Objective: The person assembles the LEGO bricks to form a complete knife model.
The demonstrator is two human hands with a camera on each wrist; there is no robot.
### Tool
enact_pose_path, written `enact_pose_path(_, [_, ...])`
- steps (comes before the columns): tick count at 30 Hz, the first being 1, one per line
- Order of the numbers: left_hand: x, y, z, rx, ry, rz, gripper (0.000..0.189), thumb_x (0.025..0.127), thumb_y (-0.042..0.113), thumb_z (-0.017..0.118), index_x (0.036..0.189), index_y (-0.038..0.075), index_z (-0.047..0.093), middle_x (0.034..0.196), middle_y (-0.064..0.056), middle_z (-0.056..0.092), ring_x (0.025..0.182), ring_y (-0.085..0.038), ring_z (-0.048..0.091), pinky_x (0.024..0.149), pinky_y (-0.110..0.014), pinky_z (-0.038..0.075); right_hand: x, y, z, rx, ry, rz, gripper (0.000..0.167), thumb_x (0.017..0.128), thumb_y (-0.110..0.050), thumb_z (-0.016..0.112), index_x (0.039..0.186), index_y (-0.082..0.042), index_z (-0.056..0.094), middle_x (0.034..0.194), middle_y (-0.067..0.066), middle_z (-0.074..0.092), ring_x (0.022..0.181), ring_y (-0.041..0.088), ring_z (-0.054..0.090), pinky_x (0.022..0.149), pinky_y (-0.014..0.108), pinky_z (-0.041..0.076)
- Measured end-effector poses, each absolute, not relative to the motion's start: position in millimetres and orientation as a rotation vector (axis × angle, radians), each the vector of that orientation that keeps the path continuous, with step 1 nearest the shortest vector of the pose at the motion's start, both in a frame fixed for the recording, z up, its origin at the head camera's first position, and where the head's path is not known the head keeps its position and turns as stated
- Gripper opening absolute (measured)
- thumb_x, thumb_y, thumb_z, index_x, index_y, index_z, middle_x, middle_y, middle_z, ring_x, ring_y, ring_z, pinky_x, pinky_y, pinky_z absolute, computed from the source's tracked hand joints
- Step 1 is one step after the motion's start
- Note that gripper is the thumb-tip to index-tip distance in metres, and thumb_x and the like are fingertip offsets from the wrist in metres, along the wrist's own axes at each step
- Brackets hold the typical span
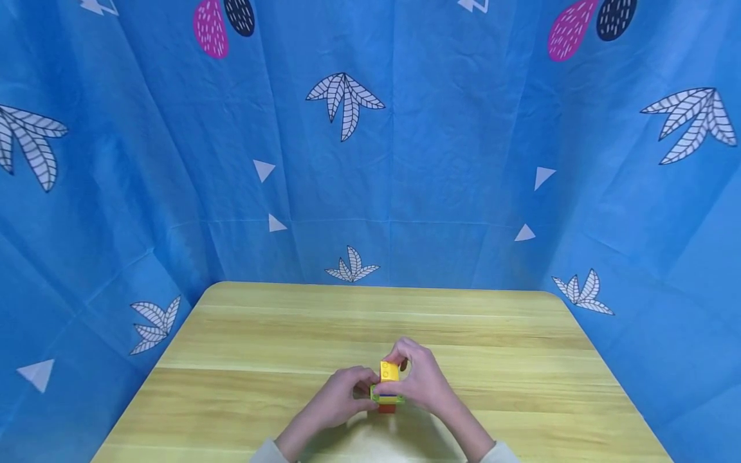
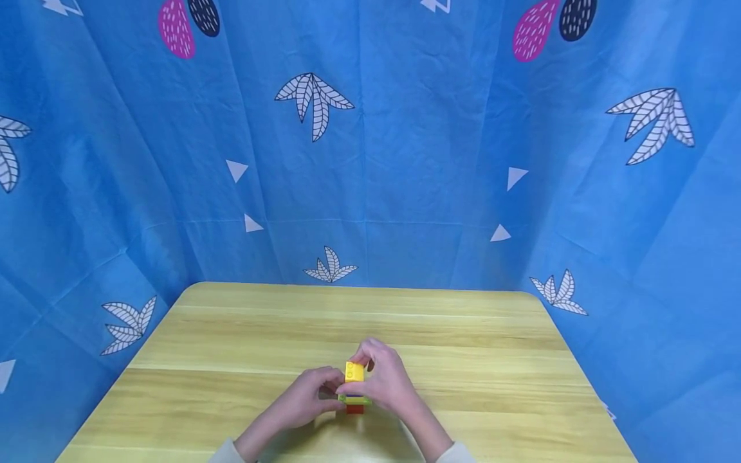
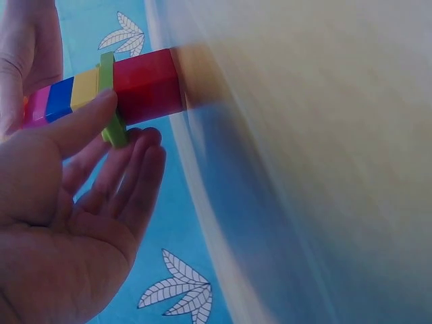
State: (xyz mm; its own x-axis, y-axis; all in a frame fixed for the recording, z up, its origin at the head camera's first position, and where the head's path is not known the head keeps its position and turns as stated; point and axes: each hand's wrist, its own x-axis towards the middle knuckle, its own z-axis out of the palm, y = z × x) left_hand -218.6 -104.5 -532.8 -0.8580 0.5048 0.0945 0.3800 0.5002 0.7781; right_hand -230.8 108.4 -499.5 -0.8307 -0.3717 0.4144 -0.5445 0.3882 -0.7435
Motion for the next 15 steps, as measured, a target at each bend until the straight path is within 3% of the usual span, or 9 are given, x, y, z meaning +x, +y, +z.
enact_pose_path(15, [-218.5, -104.7, -531.9, 0.782, 2.626, 1.249, 0.024, 0.085, 0.014, 0.084, 0.105, 0.021, 0.073, 0.098, 0.011, 0.07, 0.092, -0.002, 0.066, 0.086, -0.02, 0.058, -230.3, 107.8, -502.2, 0.773, -2.478, 1.476, 0.043, 0.061, -0.026, 0.1, 0.082, -0.021, 0.063, 0.09, -0.01, 0.068, 0.08, 0.004, 0.056, 0.072, 0.034, 0.057])
